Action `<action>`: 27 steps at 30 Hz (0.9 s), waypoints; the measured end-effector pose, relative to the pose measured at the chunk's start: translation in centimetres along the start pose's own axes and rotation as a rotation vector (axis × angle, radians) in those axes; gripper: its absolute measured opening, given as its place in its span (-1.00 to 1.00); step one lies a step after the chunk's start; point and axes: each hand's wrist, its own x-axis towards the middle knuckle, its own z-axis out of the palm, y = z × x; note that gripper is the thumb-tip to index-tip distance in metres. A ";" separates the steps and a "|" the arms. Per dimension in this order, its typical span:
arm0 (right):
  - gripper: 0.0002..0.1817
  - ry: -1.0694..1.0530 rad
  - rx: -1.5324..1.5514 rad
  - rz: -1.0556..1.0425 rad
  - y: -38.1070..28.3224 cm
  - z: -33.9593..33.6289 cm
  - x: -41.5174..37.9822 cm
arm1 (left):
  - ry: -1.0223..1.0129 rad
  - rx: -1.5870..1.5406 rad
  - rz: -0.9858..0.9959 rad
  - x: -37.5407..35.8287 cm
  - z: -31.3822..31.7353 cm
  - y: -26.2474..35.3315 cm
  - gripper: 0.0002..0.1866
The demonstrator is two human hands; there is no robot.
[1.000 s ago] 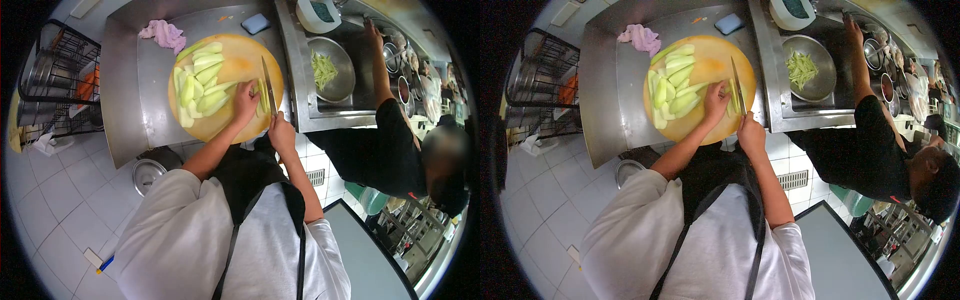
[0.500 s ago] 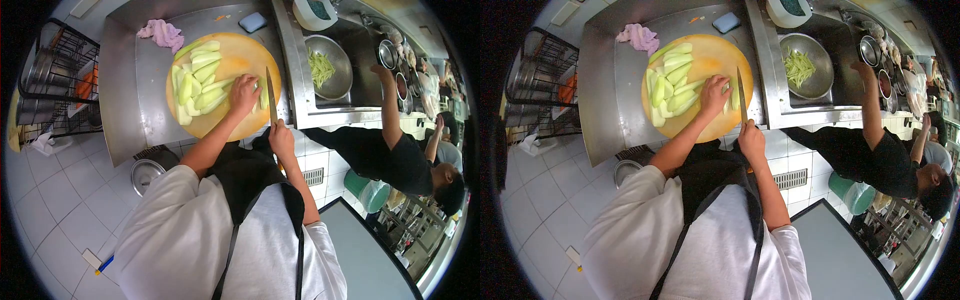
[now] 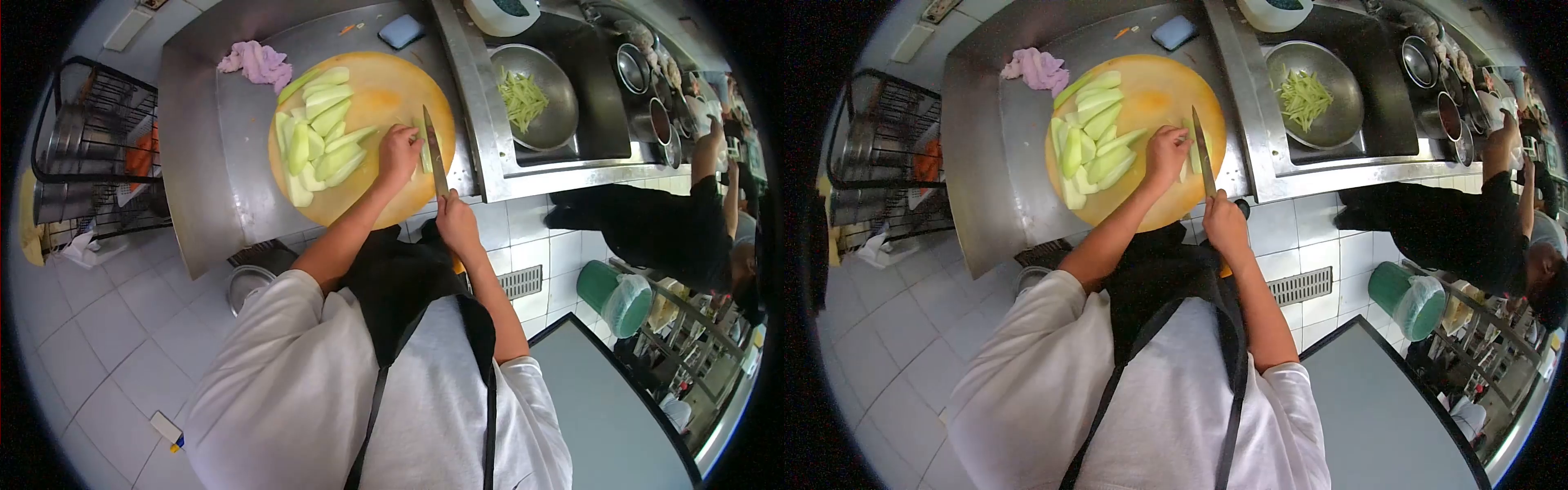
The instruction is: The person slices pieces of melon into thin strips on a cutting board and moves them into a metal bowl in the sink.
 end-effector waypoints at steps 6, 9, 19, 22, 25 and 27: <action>-0.72 0.012 0.022 -0.035 0.2 0.8 0.4 | -0.039 -0.032 0.010 0.3 -0.3 -0.3 -0.77; -0.75 -0.014 -0.008 -0.039 0.0 0.6 0.7 | -0.015 0.004 0.061 0.5 -0.5 -0.4 -0.79; -0.77 0.012 -0.111 -0.013 -1.4 -1.9 0.1 | -0.106 0.046 -0.081 2.0 -1.9 0.9 -0.66; -0.76 0.096 -0.021 0.003 -0.6 -2.6 -0.2 | -0.129 0.250 0.341 2.9 -3.0 1.7 -0.66; -0.75 0.128 0.098 0.026 0.7 -3.4 -0.8 | -0.399 0.248 0.582 6.5 -4.1 1.3 -0.67; -0.73 0.081 0.196 0.129 1.5 -3.2 -1.1 | -0.634 0.321 0.621 8.6 -5.0 1.0 -0.74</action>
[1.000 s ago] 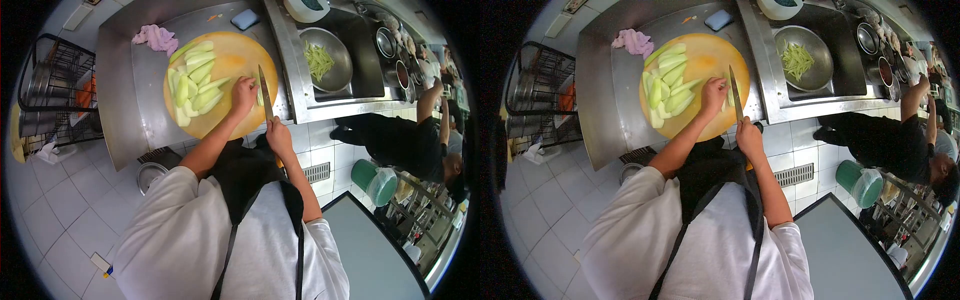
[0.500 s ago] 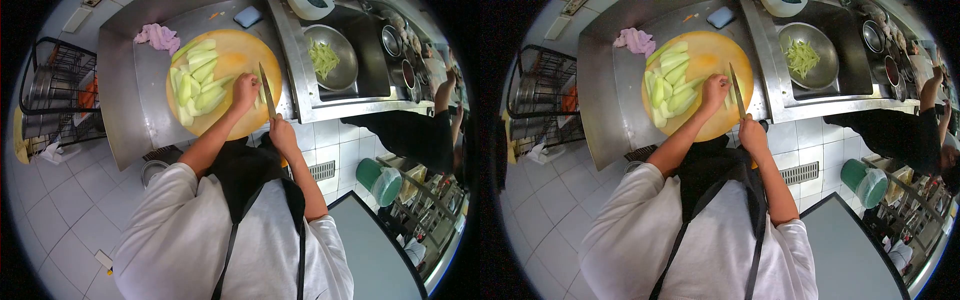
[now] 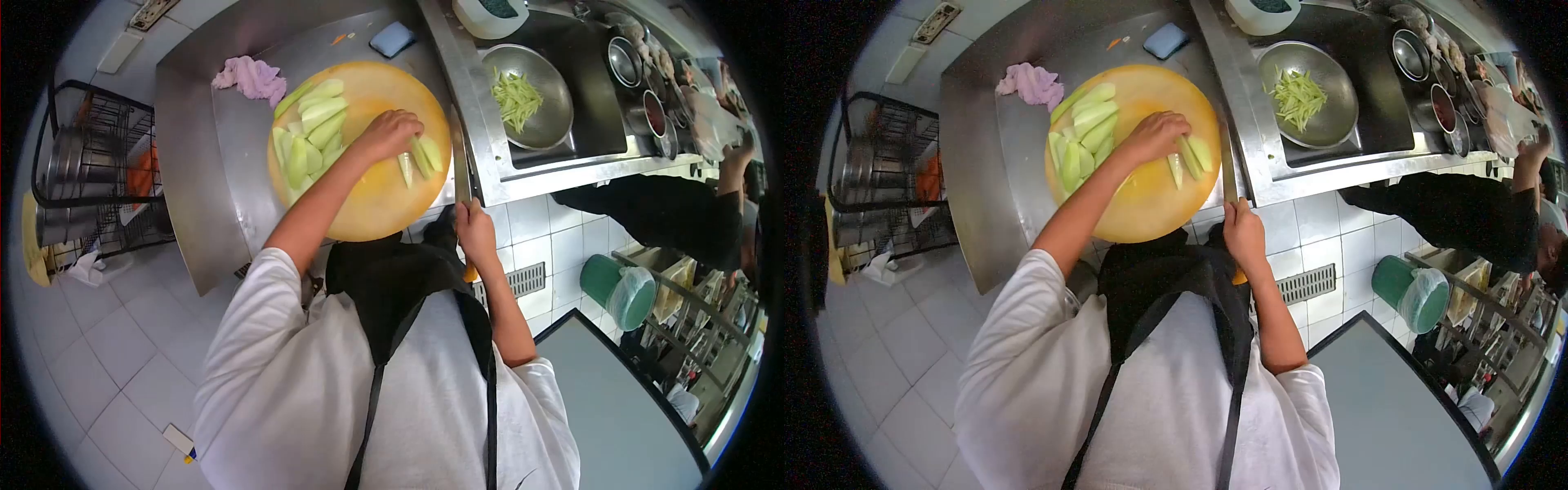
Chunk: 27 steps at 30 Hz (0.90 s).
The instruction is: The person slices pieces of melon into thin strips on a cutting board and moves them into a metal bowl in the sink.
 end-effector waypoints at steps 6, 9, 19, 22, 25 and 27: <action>-0.71 -0.042 0.089 0.120 1.8 0.6 -1.4 | -0.188 0.055 0.086 -2.5 -1.9 -0.8 -0.88; -0.71 -0.044 0.071 0.073 1.5 0.9 -2.7 | -0.161 -0.017 -0.091 -4.7 -2.8 -0.2 -0.88; -0.71 -0.008 0.069 0.033 0.5 2.7 -4.2 | 0.053 0.155 -0.012 -5.3 0.4 0.6 -0.83; -0.71 0.004 -0.047 -0.031 0.5 2.3 -4.9 | 0.317 0.076 -0.220 -6.6 -3.6 1.3 -0.87; -0.72 -0.139 -0.182 -0.137 1.8 2.7 -5.6 | 0.490 -0.011 -0.548 -8.4 -5.8 1.0 -0.82; -0.73 -0.163 -0.221 -0.214 2.6 3.1 -5.4 | 0.430 -0.235 -0.754 -9.6 -5.5 1.6 -0.78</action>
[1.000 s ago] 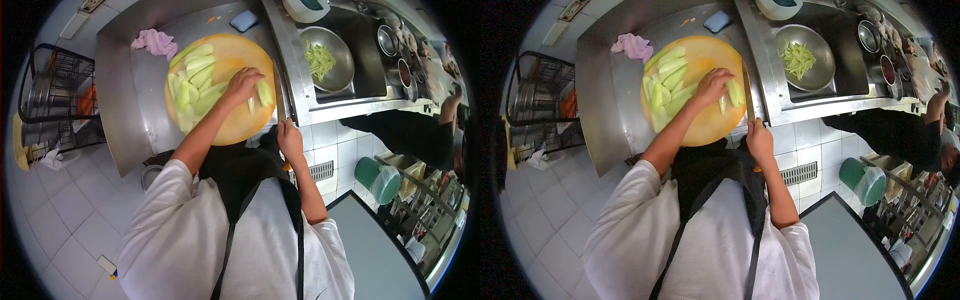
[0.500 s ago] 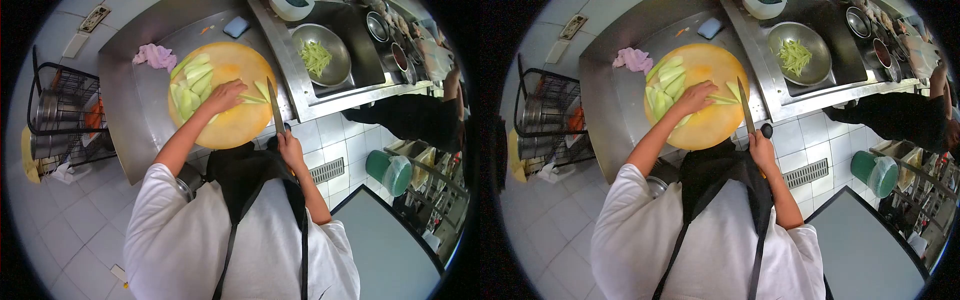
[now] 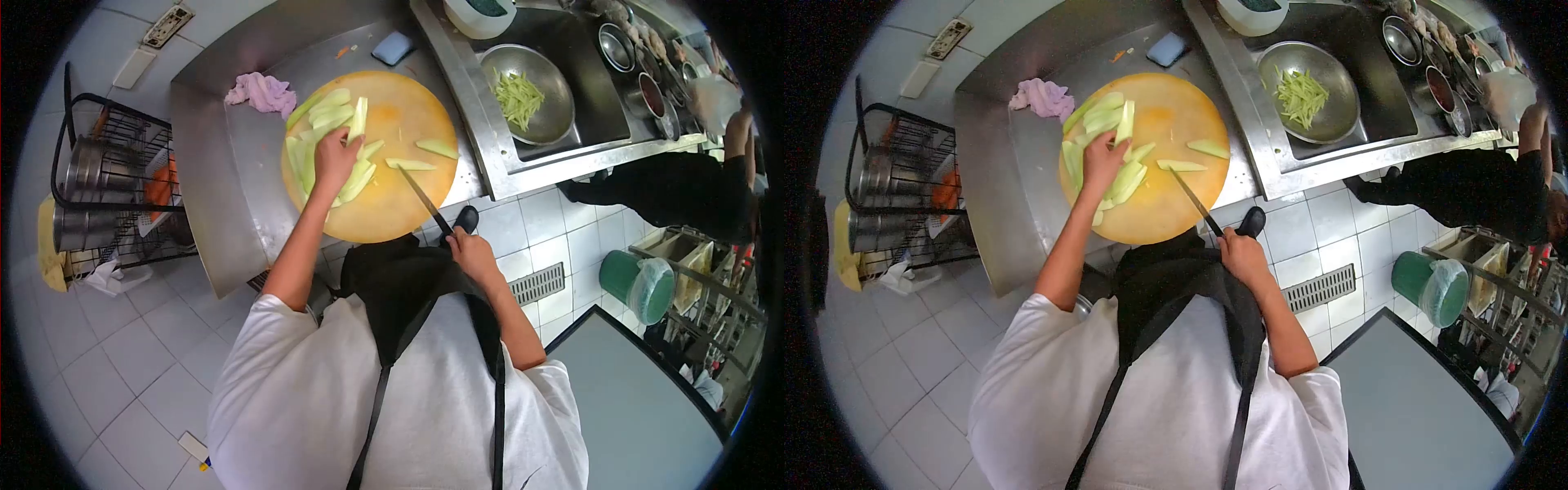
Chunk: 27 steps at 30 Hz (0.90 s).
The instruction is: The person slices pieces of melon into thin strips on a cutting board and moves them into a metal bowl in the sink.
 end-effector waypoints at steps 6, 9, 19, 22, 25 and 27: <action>-0.75 0.122 -0.096 0.018 0.0 -1.3 4.0 | -0.157 -0.241 -0.215 -5.0 6.8 -1.1 -0.77; -0.75 0.148 -0.088 0.022 -1.1 -2.3 5.7 | -0.104 -0.103 -0.107 -5.2 9.9 -1.0 -0.80; -0.84 0.107 -0.082 0.007 -5.0 0.0 4.4 | -0.132 -0.268 -0.158 -4.2 12.0 -1.4 -0.71; -0.85 0.106 -0.055 0.018 -4.8 0.4 4.4 | -0.148 -0.538 -0.289 -3.6 13.0 -2.6 -0.67; -0.85 0.104 -0.067 0.017 -5.1 0.5 4.3 | -0.102 -0.703 -0.353 -3.4 13.2 -2.8 -0.62; -0.86 0.104 -0.070 0.019 -5.6 0.3 4.0 | -0.098 -0.724 -0.366 -3.3 13.1 -2.6 -0.60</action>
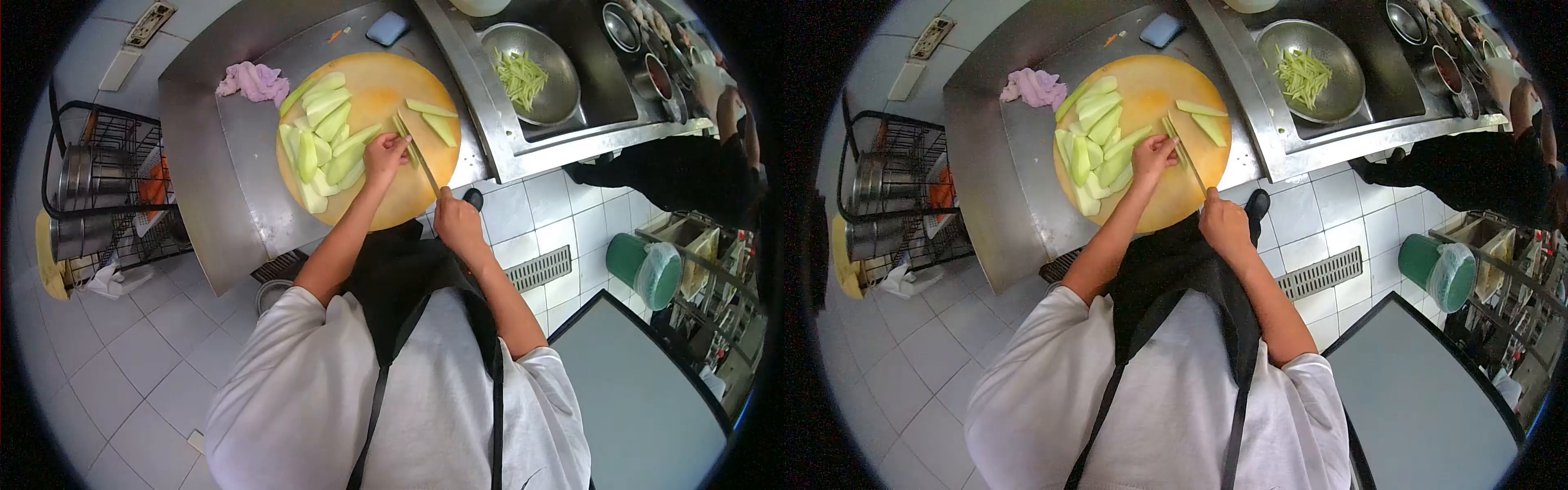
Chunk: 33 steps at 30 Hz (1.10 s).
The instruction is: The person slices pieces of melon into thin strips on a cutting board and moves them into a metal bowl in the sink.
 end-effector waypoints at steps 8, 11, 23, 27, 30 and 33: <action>-0.86 0.014 0.046 0.034 -0.9 0.2 -0.3 | 0.023 -0.033 0.074 0.0 0.2 -0.7 -0.76; -0.85 0.006 0.020 0.028 -1.5 -0.2 -0.3 | 0.056 -0.116 0.098 -0.3 0.6 -1.3 -0.79; -0.86 -0.012 -0.051 -0.011 -2.0 -1.3 -0.2 | 0.093 -0.114 0.151 -0.9 1.0 -1.4 -0.81; -0.86 -0.040 -0.078 -0.007 -2.0 -1.0 -0.1 | 0.108 -0.142 0.158 -1.1 1.1 -1.4 -0.81; -0.88 -0.072 -0.099 0.011 -2.1 -0.8 0.2 | 0.101 -0.129 0.145 -1.4 1.1 -1.0 -0.81; -0.90 -0.094 -0.111 0.023 -2.2 -0.4 0.9 | 0.098 -0.131 0.132 -1.2 1.0 -1.3 -0.81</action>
